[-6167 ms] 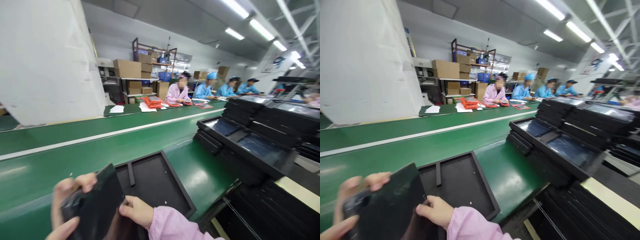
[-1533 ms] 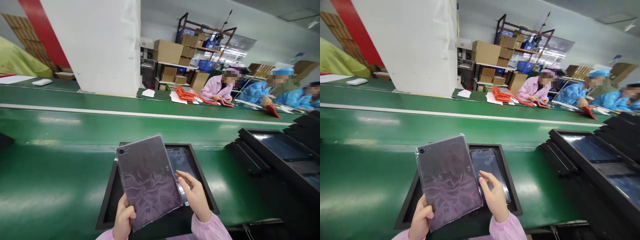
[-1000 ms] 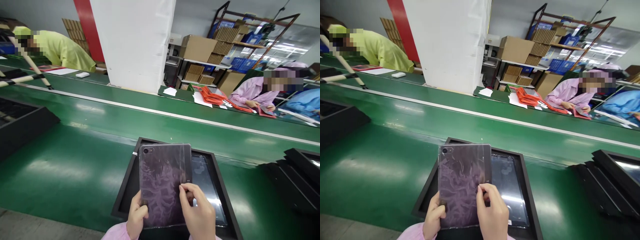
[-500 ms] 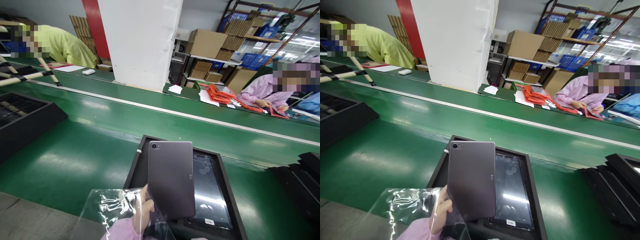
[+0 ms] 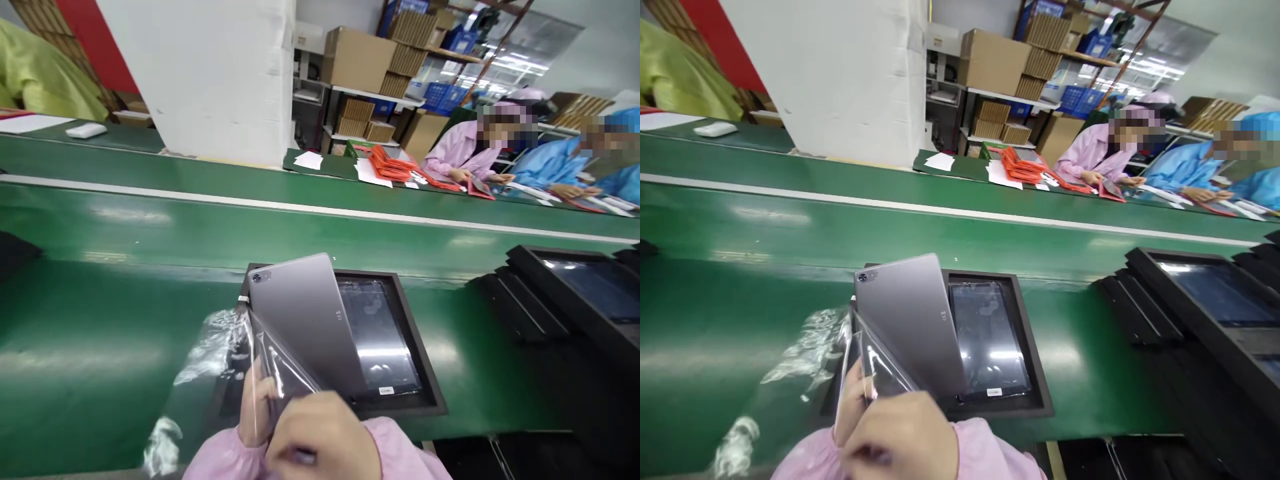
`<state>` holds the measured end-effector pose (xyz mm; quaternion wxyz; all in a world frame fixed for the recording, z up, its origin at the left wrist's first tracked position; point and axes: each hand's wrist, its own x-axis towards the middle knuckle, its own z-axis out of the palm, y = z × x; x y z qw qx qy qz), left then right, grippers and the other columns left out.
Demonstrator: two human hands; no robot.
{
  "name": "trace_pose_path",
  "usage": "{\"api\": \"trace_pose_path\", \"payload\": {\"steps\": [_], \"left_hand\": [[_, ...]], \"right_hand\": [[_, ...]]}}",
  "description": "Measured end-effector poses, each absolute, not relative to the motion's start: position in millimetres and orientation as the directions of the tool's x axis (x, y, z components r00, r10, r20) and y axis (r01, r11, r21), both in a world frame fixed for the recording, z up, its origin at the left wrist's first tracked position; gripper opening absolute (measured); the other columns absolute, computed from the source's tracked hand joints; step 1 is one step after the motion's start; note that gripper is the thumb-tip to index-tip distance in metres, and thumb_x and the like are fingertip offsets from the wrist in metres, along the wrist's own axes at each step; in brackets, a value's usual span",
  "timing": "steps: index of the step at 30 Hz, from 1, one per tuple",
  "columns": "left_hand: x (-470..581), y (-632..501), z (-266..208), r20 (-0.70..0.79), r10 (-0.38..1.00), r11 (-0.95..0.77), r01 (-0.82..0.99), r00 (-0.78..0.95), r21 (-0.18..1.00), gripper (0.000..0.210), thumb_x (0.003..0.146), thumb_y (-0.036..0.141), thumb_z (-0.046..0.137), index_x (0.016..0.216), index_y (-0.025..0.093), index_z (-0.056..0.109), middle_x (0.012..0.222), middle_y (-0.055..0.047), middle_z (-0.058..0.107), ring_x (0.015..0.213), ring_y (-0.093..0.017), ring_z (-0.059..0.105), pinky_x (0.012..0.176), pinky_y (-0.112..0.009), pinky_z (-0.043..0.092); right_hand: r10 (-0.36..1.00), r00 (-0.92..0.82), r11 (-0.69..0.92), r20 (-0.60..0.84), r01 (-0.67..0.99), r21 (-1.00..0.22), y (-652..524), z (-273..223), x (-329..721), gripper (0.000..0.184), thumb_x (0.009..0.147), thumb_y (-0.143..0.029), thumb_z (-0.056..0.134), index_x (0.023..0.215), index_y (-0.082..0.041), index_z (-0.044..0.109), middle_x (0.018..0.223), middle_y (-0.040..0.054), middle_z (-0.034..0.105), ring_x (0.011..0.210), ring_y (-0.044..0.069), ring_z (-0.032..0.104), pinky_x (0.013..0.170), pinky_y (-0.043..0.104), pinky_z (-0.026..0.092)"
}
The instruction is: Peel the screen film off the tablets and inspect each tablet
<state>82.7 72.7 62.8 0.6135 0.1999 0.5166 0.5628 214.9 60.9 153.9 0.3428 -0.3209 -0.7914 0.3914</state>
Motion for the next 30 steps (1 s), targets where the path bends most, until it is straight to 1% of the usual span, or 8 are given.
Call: {"api": "trace_pose_path", "payload": {"steps": [3, 5, 8, 13, 17, 22, 26, 30], "left_hand": [[83, 77, 69, -0.466, 0.863, 0.301, -0.545, -0.193, 0.783, 0.029, 0.041, 0.016, 0.052, 0.069, 0.018, 0.061, 0.055, 0.005, 0.049, 0.051, -0.01, 0.036, 0.047, -0.021, 0.031], [84, 78, 71, -0.508, 0.837, 0.319, -0.572, -0.204, 0.756, 0.032, 0.039, 0.015, 0.052, 0.069, 0.017, 0.061, 0.056, 0.005, 0.052, 0.053, -0.01, 0.039, 0.049, -0.02, 0.034], [83, 79, 71, -0.508, 0.846, 0.331, -0.589, -0.161, 0.737, 0.038, 0.039, 0.014, 0.053, 0.075, 0.017, 0.065, 0.06, 0.003, 0.056, 0.055, -0.012, 0.042, 0.051, -0.022, 0.037], [82, 77, 72, -0.491, 0.871, 0.389, -0.567, -0.031, 0.726, 0.041, 0.044, 0.015, 0.055, 0.084, 0.016, 0.068, 0.065, 0.002, 0.06, 0.056, -0.013, 0.046, 0.052, -0.023, 0.037], [83, 77, 72, -0.512, 0.834, 0.533, -0.536, 0.204, 0.655, 0.051, 0.053, 0.017, 0.058, 0.102, 0.017, 0.072, 0.091, -0.004, 0.073, 0.081, -0.022, 0.065, 0.069, -0.028, 0.05], [87, 76, 70, -0.382, 0.903, 0.429, -0.394, 0.195, 0.813, 0.062, 0.074, 0.033, 0.07, 0.135, 0.024, 0.062, 0.146, -0.008, 0.056, 0.141, -0.029, 0.044, 0.114, -0.039, 0.038], [75, 69, 79, -0.323, 0.934, 0.358, -0.445, 0.155, 0.821, 0.071, 0.077, 0.053, 0.072, 0.141, 0.027, 0.056, 0.153, -0.008, 0.049, 0.146, -0.031, 0.037, 0.118, -0.045, 0.037], [43, 68, 82, -0.484, 0.875, 0.434, -0.496, 0.033, 0.752, 0.073, 0.075, 0.064, 0.07, 0.138, 0.028, 0.059, 0.144, -0.007, 0.059, 0.141, -0.035, 0.044, 0.119, -0.051, 0.037]], "right_hand": [[0.924, -0.077, 0.376, 0.375, 0.376, -0.847, 75, 164, 240, 0.011, 0.088, -0.017, 0.062, 0.08, -0.022, 0.067, 0.075, 0.0008, 0.07, 0.067, 0.013, 0.065, 0.064, 0.024, 0.052], [0.883, 0.251, 0.273, 0.397, 0.414, -0.868, 85, 161, 261, 0.006, 0.088, -0.023, 0.063, 0.09, -0.022, 0.068, 0.084, 0.0042, 0.07, 0.073, 0.015, 0.066, 0.067, 0.025, 0.055], [0.868, 0.432, 0.117, 0.246, 0.304, -0.945, 93, 146, 286, 0.033, 0.083, -0.035, 0.068, 0.113, -0.021, 0.065, 0.102, 0.0104, 0.07, 0.086, 0.02, 0.069, 0.074, 0.032, 0.059], [0.98, -0.005, -0.197, -0.197, -0.039, -0.98, 86, 130, 291, 0.047, 0.076, -0.038, 0.073, 0.119, -0.021, 0.063, 0.117, 0.0111, 0.071, 0.104, 0.025, 0.069, 0.097, 0.042, 0.054], [0.953, -0.066, -0.303, -0.297, -0.136, -0.943, 80, 144, 296, 0.041, 0.078, -0.033, 0.069, 0.116, -0.019, 0.065, 0.106, 0.0083, 0.076, 0.092, 0.023, 0.073, 0.084, 0.036, 0.057], [0.984, -0.017, -0.176, -0.178, 0.091, -0.98, 75, 183, 292, 0.047, 0.08, -0.029, 0.061, 0.125, -0.018, 0.064, 0.1, 0.0076, 0.077, 0.085, 0.023, 0.074, 0.075, 0.034, 0.059], [0.996, -0.084, 0.061, 0.023, 0.486, -0.872, 61, 194, 257, 0.058, 0.08, -0.022, 0.059, 0.138, -0.022, 0.058, 0.108, 0.0076, 0.077, 0.088, 0.026, 0.075, 0.073, 0.035, 0.061], [0.953, -0.304, 0.144, 0.018, 0.399, -0.905, 48, 183, 241, 0.044, 0.079, -0.022, 0.065, 0.122, -0.027, 0.072, 0.106, 0.0045, 0.078, 0.089, 0.023, 0.077, 0.078, 0.031, 0.062]]}}
